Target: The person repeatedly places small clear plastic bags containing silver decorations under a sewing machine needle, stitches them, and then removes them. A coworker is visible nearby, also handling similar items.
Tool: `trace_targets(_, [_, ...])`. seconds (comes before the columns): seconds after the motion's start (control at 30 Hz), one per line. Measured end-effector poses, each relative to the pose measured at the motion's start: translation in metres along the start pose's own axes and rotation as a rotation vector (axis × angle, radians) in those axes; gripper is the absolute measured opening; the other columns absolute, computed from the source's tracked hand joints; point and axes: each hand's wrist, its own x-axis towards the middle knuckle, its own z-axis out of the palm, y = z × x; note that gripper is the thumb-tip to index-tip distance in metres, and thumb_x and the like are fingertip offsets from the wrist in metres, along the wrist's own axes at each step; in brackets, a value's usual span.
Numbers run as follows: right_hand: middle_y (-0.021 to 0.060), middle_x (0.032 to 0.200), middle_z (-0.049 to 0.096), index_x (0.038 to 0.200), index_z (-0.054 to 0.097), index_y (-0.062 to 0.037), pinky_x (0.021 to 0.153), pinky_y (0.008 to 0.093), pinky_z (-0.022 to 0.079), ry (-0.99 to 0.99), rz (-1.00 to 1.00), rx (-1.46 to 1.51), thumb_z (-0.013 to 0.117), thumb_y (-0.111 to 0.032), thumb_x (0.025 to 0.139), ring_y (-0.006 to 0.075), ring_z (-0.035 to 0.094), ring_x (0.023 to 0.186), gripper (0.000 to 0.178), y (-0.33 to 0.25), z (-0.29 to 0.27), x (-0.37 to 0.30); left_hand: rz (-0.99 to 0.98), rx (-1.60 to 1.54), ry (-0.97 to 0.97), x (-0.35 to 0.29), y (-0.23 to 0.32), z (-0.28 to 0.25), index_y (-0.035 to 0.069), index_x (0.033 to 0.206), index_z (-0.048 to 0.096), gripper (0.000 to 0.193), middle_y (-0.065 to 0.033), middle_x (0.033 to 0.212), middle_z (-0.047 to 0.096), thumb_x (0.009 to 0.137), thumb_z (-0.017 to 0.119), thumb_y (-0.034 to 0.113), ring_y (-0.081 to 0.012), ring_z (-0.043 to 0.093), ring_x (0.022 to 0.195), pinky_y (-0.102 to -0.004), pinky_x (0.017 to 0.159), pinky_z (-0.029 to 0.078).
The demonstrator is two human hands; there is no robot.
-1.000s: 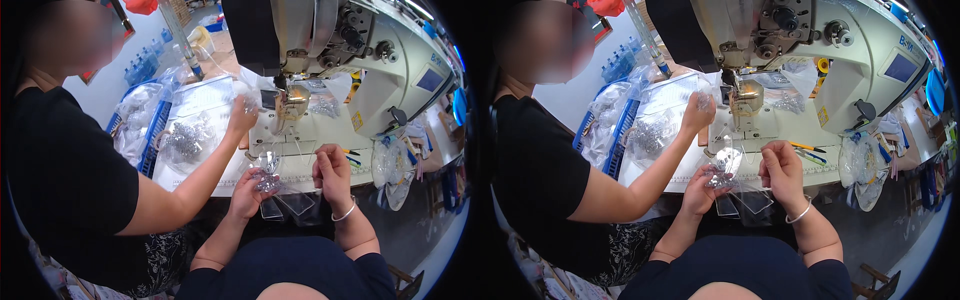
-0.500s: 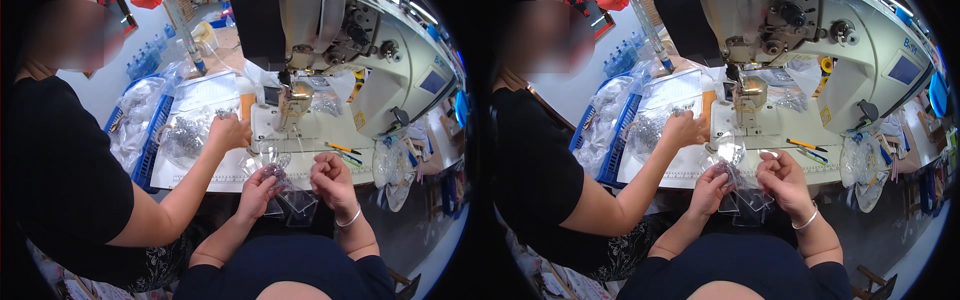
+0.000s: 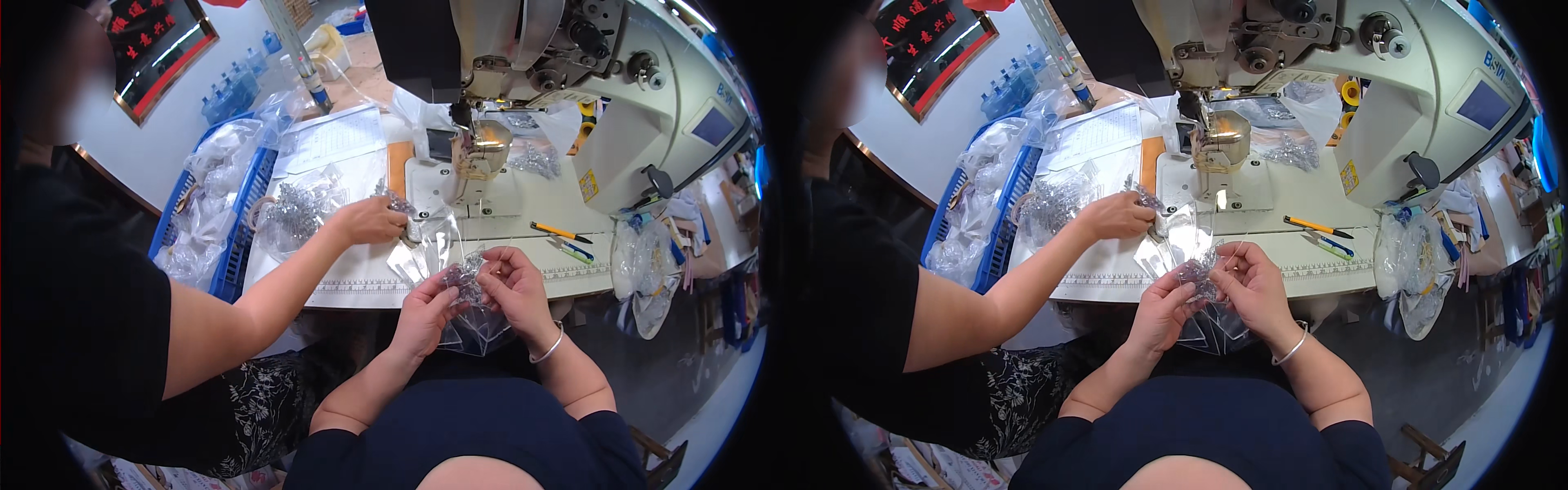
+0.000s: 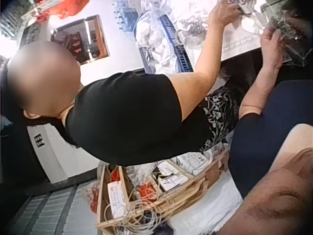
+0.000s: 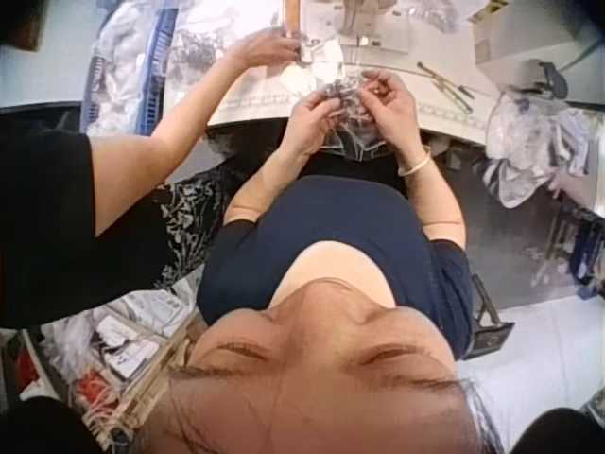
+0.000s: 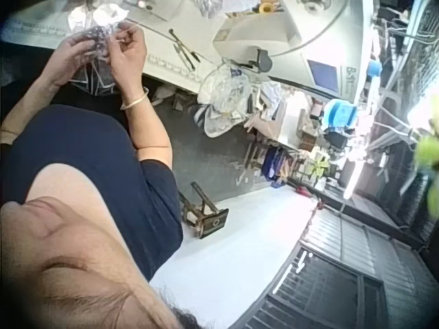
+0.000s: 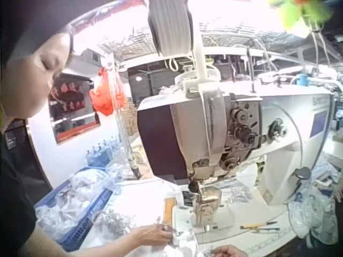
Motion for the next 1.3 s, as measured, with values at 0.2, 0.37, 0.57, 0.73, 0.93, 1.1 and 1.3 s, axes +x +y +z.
trace_targets(0.2, [0.0028, 0.079, 0.057, 0.113, 0.047, 0.0034, 0.047, 0.0148, 0.040, -0.156, 0.075, 0.232, 0.064, -0.003, 0.082, 0.0050, 0.053, 0.061, 0.036, -0.024, -0.023, -0.002, 0.006, -0.021, 0.041, 0.007, -0.003, -0.002, 0.002, 0.122, 0.049, 0.032, -0.0067, 0.110, 0.058, 0.090, 0.049, 0.004, -0.0147, 0.058, 0.098, -0.0301, 0.082, 0.050])
trace_targets(0.37, [0.0019, 0.080, 0.058, 0.112, 0.049, 0.0027, 0.054, 0.0143, 0.042, -0.093, 0.028, 0.113, 0.065, 0.004, 0.077, 0.0039, 0.053, 0.065, 0.039, -0.033, -0.014, -0.010, 0.010, -0.020, 0.055, 0.004, 0.001, 0.001, 0.001, 0.124, 0.048, 0.034, -0.0071, 0.111, 0.058, 0.090, 0.048, 0.002, -0.0156, 0.058, 0.098, -0.0314, 0.084, 0.051])
trace_targets(0.57, [0.0030, 0.078, 0.060, 0.108, 0.050, 0.0026, 0.062, 0.0185, 0.047, -0.016, -0.025, -0.005, 0.063, 0.004, 0.080, 0.0058, 0.056, 0.068, 0.031, -0.002, 0.001, -0.005, 0.061, 0.023, -0.012, -0.004, 0.001, 0.005, -0.001, 0.126, 0.046, 0.035, -0.0091, 0.115, 0.056, 0.091, 0.047, 0.000, -0.0169, 0.057, 0.102, -0.0326, 0.086, 0.050])
trace_targets(0.73, [0.0036, 0.077, 0.061, 0.105, 0.052, 0.0025, 0.064, 0.0195, 0.048, 0.014, -0.065, -0.066, 0.064, 0.003, 0.080, 0.0066, 0.057, 0.068, 0.027, 0.011, 0.001, -0.002, 0.085, 0.023, -0.008, -0.009, -0.001, 0.002, -0.002, 0.127, 0.044, 0.036, -0.0105, 0.116, 0.056, 0.091, 0.047, 0.000, -0.0182, 0.057, 0.103, -0.0332, 0.089, 0.049])
trace_targets(0.93, [0.0037, 0.077, 0.062, 0.101, 0.053, 0.0017, 0.064, 0.0200, 0.048, 0.041, -0.099, -0.101, 0.064, 0.002, 0.080, 0.0068, 0.058, 0.069, 0.024, 0.017, 0.000, -0.002, 0.105, 0.035, 0.015, -0.011, 0.001, 0.005, -0.003, 0.125, 0.046, 0.035, -0.0111, 0.113, 0.057, 0.090, 0.048, 0.000, -0.0184, 0.058, 0.101, -0.0347, 0.087, 0.050])
trace_targets(1.1, [0.0043, 0.077, 0.064, 0.099, 0.054, 0.0015, 0.065, 0.0202, 0.049, 0.065, -0.089, -0.118, 0.065, 0.001, 0.079, 0.0072, 0.060, 0.070, 0.023, 0.020, 0.000, -0.002, 0.094, 0.066, 0.000, -0.012, 0.002, 0.005, -0.002, 0.125, 0.046, 0.035, -0.0105, 0.114, 0.057, 0.090, 0.047, 0.000, -0.0180, 0.057, 0.102, -0.0349, 0.087, 0.050])
trace_targets(1.3, [0.0045, 0.077, 0.064, 0.097, 0.054, 0.0016, 0.066, 0.0206, 0.050, 0.082, -0.123, -0.118, 0.065, 0.002, 0.079, 0.0072, 0.060, 0.070, 0.021, 0.023, 0.002, -0.002, 0.109, 0.077, 0.003, -0.011, -0.001, 0.003, -0.002, 0.125, 0.046, 0.035, -0.0107, 0.115, 0.057, 0.090, 0.046, -0.001, -0.0183, 0.057, 0.102, -0.0362, 0.089, 0.050])
